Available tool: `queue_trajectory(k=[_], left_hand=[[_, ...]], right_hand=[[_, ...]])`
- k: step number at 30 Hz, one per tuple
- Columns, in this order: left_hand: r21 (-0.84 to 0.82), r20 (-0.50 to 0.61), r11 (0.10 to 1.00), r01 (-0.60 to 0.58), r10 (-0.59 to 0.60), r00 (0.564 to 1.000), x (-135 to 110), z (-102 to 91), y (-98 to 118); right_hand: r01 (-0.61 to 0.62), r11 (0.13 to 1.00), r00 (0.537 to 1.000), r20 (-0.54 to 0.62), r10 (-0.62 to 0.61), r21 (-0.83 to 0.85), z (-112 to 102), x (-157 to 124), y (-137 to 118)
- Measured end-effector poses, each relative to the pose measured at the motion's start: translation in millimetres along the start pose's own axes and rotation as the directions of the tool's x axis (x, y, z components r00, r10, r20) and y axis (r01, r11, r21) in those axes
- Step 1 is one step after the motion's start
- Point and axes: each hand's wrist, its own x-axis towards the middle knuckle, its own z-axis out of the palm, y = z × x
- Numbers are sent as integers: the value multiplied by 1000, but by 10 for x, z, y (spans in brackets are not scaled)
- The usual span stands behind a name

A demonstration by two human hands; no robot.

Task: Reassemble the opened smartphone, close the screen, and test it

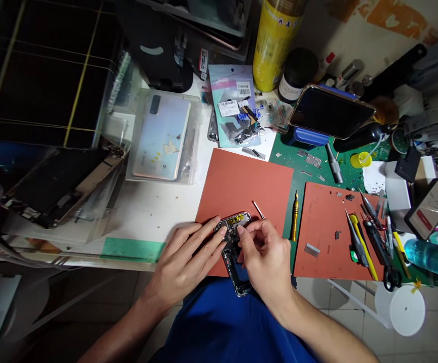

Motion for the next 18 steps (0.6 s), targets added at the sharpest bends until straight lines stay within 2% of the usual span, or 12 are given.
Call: queue_trajectory(k=[5, 8, 10, 12, 14, 16, 18], left_hand=[[5, -5, 1000, -14, 14, 1000, -15, 7, -11], [14, -15, 999, -30, 30, 999, 5, 6, -19], [16, -33, 999, -41, 42, 999, 30, 11, -27], [9, -60, 999, -47, 48, 997, 48, 24, -39], [3, -86, 999, -51, 51, 995, 43, 43, -60], [-20, -98, 999, -45, 43, 994, 17, 65, -92], [-114, -111, 993, -20, 7, 994, -11, 92, -130]], right_hand=[[32, 998, 999, 12, -32, 61, -3, -65, -1], [141, 990, 988, -67, -142, -31, -109, -162, 17], [229, 956, 950, -171, -260, -184, -240, -218, 44], [276, 891, 885, -267, -382, -360, -412, -257, 90], [264, 831, 826, -330, -457, -489, -611, -286, 159], [220, 802, 794, -376, -478, -556, -823, -310, 257], [159, 779, 761, -427, -488, -606, -1049, -330, 382]])
